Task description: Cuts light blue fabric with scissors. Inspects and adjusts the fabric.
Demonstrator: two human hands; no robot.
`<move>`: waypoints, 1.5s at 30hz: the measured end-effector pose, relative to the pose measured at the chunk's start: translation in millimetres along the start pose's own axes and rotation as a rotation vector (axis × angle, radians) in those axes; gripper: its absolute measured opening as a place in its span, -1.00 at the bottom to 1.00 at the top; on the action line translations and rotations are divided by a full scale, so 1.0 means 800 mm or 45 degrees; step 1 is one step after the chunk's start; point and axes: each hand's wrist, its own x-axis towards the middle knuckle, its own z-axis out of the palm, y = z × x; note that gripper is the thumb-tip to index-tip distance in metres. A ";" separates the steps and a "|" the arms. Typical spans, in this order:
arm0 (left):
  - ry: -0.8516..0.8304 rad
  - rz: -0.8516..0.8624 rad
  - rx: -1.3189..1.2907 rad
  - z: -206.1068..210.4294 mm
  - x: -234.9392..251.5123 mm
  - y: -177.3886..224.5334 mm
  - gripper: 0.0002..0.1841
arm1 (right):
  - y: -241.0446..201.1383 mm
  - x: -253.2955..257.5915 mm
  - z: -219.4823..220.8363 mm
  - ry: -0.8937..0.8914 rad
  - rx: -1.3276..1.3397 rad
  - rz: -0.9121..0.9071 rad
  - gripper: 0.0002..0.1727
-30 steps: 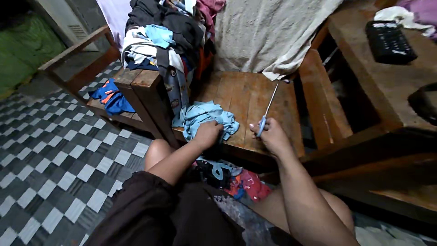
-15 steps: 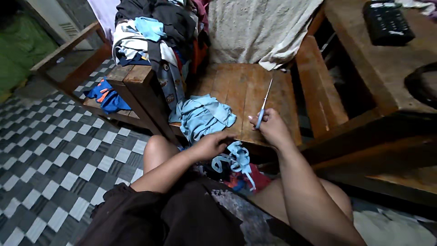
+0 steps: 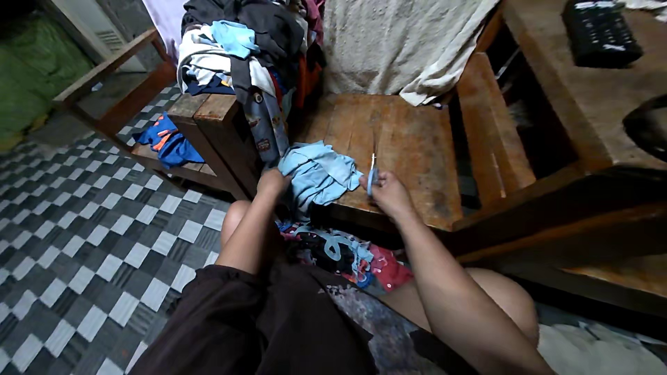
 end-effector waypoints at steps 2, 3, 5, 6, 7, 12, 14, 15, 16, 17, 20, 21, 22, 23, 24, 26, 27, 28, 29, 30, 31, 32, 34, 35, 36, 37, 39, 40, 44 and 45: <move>-0.009 0.155 -0.099 0.003 0.003 -0.011 -0.55 | -0.002 0.003 0.020 0.046 -0.105 -0.014 -0.25; 0.030 0.249 -0.227 0.001 0.002 -0.014 -0.56 | -0.001 0.005 0.029 0.074 -0.143 -0.040 -0.22; 0.135 0.437 -0.647 -0.006 -0.003 -0.017 -0.59 | 0.003 0.015 0.046 0.144 -0.216 -0.098 -0.18; 0.150 0.511 -0.929 -0.009 -0.007 -0.015 -0.62 | 0.005 0.021 0.054 0.181 -0.249 -0.115 -0.16; 0.123 0.550 -1.217 -0.014 -0.014 -0.011 -0.64 | 0.007 0.026 0.061 0.213 -0.287 -0.120 -0.14; 0.036 0.465 -1.826 -0.048 -0.038 0.000 -0.66 | -0.012 0.038 0.068 0.167 -0.305 -0.041 -0.52; 0.211 0.465 -1.456 -0.059 -0.028 -0.008 -0.63 | -0.026 0.041 0.052 0.156 -0.063 0.003 -0.55; 0.307 0.487 -1.255 -0.067 -0.026 -0.010 -0.64 | -0.031 0.042 0.040 0.184 0.084 -0.006 -0.54; 0.387 0.510 -1.097 -0.075 -0.023 -0.012 -0.64 | -0.035 0.043 0.026 0.224 0.232 -0.041 -0.51; 0.438 0.529 -0.985 -0.083 -0.022 -0.013 -0.65 | -0.038 0.041 0.010 0.278 0.365 -0.105 -0.51; 0.427 0.581 -0.823 -0.108 -0.027 -0.008 -0.68 | -0.060 0.021 -0.039 0.486 0.673 -0.324 -0.63; 0.407 0.605 -0.832 -0.115 -0.027 -0.004 -0.69 | -0.070 0.015 -0.053 0.564 0.739 -0.391 -0.67; 0.397 0.636 -0.856 -0.121 -0.027 -0.001 -0.71 | -0.080 0.011 -0.066 0.628 0.787 -0.454 -0.67; 0.398 0.686 -0.879 -0.127 -0.026 0.004 -0.73 | -0.090 0.008 -0.078 0.681 0.812 -0.515 -0.66; 0.404 0.755 -0.893 -0.133 -0.025 0.008 -0.76 | -0.101 0.007 -0.089 0.727 0.807 -0.582 -0.65; 0.387 0.903 -0.874 -0.146 -0.027 0.015 -0.86 | -0.124 0.004 -0.111 0.797 0.706 -0.718 -0.62; 0.345 0.952 -0.856 -0.154 -0.029 0.017 -0.84 | -0.135 0.003 -0.122 0.820 0.622 -0.756 -0.61; 0.291 0.968 -0.824 -0.161 -0.030 0.019 -0.74 | -0.144 0.002 -0.134 0.832 0.515 -0.767 -0.60; 0.241 0.961 -0.771 -0.168 -0.030 0.021 -0.64 | -0.150 0.001 -0.146 0.820 0.399 -0.737 -0.58; 0.217 0.939 -0.695 -0.174 -0.030 0.022 -0.59 | -0.157 -0.003 -0.156 0.802 0.296 -0.666 -0.54; 0.235 0.907 -0.598 -0.178 -0.029 0.022 -0.59 | -0.163 -0.006 -0.162 0.787 0.216 -0.596 -0.50; 0.292 0.852 -0.502 -0.180 -0.029 0.022 -0.63 | -0.166 -0.009 -0.165 0.790 0.183 -0.551 -0.48; 0.497 0.726 -0.372 -0.176 -0.030 0.022 -0.71 | -0.172 -0.016 -0.164 0.793 0.221 -0.526 -0.49; 0.614 0.671 -0.335 -0.167 -0.033 0.025 -0.72 | -0.175 -0.021 -0.160 0.781 0.285 -0.539 -0.53; 0.718 0.645 -0.290 -0.151 -0.038 0.028 -0.69 | -0.178 -0.025 -0.153 0.747 0.364 -0.558 -0.59; 0.801 0.686 -0.268 -0.128 -0.045 0.032 -0.63 | -0.182 -0.029 -0.144 0.681 0.440 -0.568 -0.64; 0.877 0.973 -0.262 -0.061 -0.060 0.046 -0.63 | -0.189 -0.037 -0.128 0.506 0.562 -0.545 -0.76; 0.820 1.158 -0.296 -0.026 -0.066 0.057 -0.70 | -0.192 -0.041 -0.120 0.406 0.602 -0.517 -0.82; -0.054 1.139 -0.693 0.021 -0.083 0.099 -0.67 | -0.193 -0.067 -0.094 0.025 0.619 -0.403 -0.90; -0.172 0.981 -0.793 0.017 -0.076 0.107 -0.68 | -0.193 -0.076 -0.090 -0.053 0.599 -0.399 -0.89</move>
